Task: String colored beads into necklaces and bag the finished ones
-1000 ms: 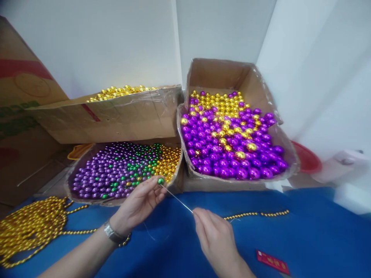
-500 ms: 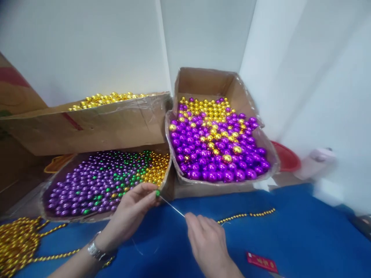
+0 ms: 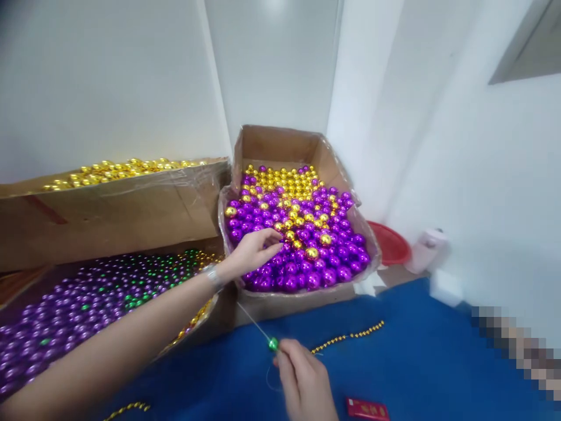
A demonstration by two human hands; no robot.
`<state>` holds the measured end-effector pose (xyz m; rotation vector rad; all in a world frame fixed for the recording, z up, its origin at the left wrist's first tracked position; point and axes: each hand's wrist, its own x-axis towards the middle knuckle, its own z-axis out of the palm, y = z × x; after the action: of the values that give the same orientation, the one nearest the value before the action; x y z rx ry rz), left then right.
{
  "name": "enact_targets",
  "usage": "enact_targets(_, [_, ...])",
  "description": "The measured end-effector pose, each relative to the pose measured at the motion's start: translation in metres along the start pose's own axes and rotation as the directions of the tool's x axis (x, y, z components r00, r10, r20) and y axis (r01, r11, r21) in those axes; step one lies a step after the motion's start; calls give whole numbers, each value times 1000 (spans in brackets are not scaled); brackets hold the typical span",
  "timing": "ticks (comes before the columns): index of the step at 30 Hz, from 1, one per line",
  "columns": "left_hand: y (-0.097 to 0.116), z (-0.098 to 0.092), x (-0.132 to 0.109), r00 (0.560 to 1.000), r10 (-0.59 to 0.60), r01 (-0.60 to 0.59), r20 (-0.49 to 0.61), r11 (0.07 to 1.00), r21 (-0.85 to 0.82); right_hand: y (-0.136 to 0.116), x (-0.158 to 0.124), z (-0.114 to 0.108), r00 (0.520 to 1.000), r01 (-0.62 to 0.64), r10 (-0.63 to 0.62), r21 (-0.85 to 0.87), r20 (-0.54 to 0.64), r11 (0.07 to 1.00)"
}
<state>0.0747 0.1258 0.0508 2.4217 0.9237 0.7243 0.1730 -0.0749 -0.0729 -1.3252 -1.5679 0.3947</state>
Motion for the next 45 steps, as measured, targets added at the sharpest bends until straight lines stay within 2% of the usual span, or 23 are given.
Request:
enact_targets(3, [-12,22,46,999,-9,2,48,990,139,1,0,-4,999,27,-27,-3,-30,1000])
enact_targets(6, [-23,41,72,995,-52,30,90,973,230,4,-1,-7,995,21,-21,1,-95,1000])
enact_targets(10, [-26,51,87,990,-97,70,105,968,241,9,-3,-7,995,2,-1,5,-105,1000])
enact_targets(13, [-18,44,85,992,-94,81,81,984,158,10,-3,-8,994,-19,24,48,-103,999])
enact_targets(16, [-8,28,63,996,-84,83,44,997,4,10,-3,-13,995,-30,37,70,-95,997])
enact_targets(18, [-3,16,35,996,-85,89,34,989,-120,9,-3,-18,997,-3,6,32,-83,999])
enact_targets(20, [0,7,-1,993,-116,117,25,930,-349,9,-3,-21,997,35,-37,-21,-71,999])
enact_targets(22, [2,2,-37,973,-229,169,27,629,-759,8,-3,-21,996,67,-69,-48,-54,997])
enact_targets(24, [4,0,-68,941,-336,152,49,287,-946,7,-3,-18,996,84,-85,-48,-31,995])
enact_targets(25, [5,0,-80,925,-376,134,53,194,-972,6,-4,-15,995,94,-95,-46,-16,994])
enact_targets(27, [6,0,-98,899,-435,104,46,111,-988,4,-6,-8,994,109,-108,-42,12,993])
enact_targets(30, [4,0,-113,873,-487,82,28,89,-993,3,-10,-1,993,119,-118,-39,31,992])
enact_targets(34, [0,1,-124,867,-499,76,6,121,-990,4,-13,4,991,128,-126,-40,49,991])
enact_targets(36, [0,5,-129,869,-493,76,-28,189,-979,4,-12,5,991,126,-123,-52,54,991])
enact_targets(40, [5,16,-141,880,-460,82,-117,389,-918,3,-10,7,991,124,-119,-88,53,988])
enact_targets(42, [8,20,-146,890,-444,89,-102,390,-917,3,-10,8,992,119,-114,-92,61,989])
enact_targets(45, [9,23,-152,887,-456,91,-68,319,-943,4,-11,10,991,109,-104,-66,81,992])
